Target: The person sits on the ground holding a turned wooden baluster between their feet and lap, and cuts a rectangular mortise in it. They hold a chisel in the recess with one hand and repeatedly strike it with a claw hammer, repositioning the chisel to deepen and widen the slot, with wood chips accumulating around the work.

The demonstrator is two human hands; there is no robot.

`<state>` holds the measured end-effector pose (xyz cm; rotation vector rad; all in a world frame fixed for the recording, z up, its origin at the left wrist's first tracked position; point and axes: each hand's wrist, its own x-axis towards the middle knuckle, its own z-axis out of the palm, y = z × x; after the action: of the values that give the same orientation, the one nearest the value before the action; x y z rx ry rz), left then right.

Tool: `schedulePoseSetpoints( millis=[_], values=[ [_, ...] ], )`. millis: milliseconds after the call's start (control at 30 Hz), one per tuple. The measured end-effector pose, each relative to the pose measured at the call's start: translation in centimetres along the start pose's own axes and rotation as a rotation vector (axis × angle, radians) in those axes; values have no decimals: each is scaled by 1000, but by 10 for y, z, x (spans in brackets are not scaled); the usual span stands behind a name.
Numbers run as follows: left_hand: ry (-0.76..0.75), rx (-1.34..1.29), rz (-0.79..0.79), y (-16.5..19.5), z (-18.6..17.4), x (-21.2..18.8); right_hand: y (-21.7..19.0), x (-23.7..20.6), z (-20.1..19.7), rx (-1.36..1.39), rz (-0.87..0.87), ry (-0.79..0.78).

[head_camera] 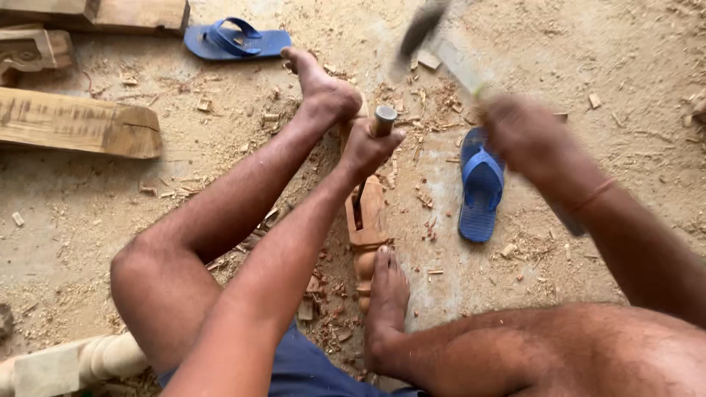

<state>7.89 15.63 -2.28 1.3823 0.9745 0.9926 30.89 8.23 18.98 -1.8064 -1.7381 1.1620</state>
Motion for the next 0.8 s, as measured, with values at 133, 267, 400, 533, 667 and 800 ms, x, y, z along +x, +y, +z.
schedulePoseSetpoints(
  millis=[133,267,400,533,667,800],
  values=[
    [44,-23,79,1,-6,-6,3,11,5,540,-461,436],
    [66,-139,-37,2,-13,-12,2,13,21,-275,153,-222],
    [81,-136,-21,-2,-16,-12,-8,14,1,82,-135,70],
    [63,-104,-27,-10,-11,-11,-17,21,21,689,-451,362],
    [69,-117,-5,-12,-9,-12,-22,28,20,-426,202,-197],
    [84,-119,-15,-13,-9,-11,-22,39,4,16,-122,29]
  ],
)
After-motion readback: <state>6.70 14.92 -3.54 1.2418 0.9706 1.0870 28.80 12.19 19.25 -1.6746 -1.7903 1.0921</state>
